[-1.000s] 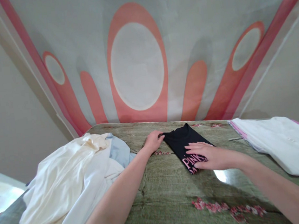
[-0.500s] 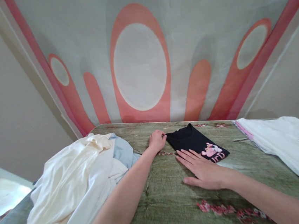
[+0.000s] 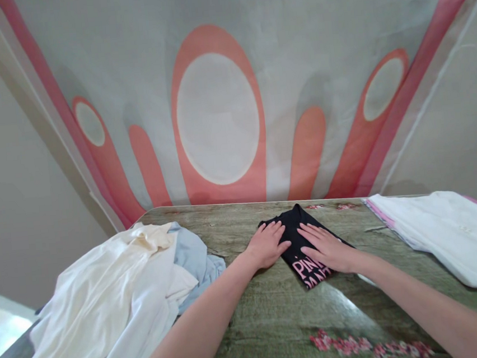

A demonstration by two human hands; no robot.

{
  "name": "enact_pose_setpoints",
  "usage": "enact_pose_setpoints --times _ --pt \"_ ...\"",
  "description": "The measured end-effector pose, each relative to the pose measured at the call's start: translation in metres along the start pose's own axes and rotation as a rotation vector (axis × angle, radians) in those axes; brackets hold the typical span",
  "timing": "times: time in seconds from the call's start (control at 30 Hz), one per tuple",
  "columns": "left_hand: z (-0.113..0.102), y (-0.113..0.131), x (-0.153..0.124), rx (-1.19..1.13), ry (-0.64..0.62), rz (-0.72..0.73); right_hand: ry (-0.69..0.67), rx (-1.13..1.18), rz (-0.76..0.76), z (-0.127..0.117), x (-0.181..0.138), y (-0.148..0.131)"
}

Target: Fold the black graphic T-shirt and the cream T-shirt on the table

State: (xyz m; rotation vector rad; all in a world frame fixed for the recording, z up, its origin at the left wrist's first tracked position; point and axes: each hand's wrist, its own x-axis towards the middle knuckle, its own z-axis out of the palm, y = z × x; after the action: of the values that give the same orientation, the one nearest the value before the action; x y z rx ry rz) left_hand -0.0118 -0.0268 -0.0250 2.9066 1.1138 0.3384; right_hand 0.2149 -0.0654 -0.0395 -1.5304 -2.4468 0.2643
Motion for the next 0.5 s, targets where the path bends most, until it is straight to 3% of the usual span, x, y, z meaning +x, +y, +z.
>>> enact_pose_setpoints --times 0.2,0.37,0.5 --pt "-0.002 -0.003 -0.001 0.001 0.018 -0.033 -0.058 -0.027 0.01 -0.001 -0.006 -0.007" --pt "-0.01 -0.008 -0.002 0.011 0.007 -0.079 -0.116 -0.03 0.036 -0.009 -0.019 -0.047" --pt "-0.019 -0.01 -0.003 0.038 -0.042 -0.11 -0.152 0.015 -0.059 -0.024 -0.026 -0.078"
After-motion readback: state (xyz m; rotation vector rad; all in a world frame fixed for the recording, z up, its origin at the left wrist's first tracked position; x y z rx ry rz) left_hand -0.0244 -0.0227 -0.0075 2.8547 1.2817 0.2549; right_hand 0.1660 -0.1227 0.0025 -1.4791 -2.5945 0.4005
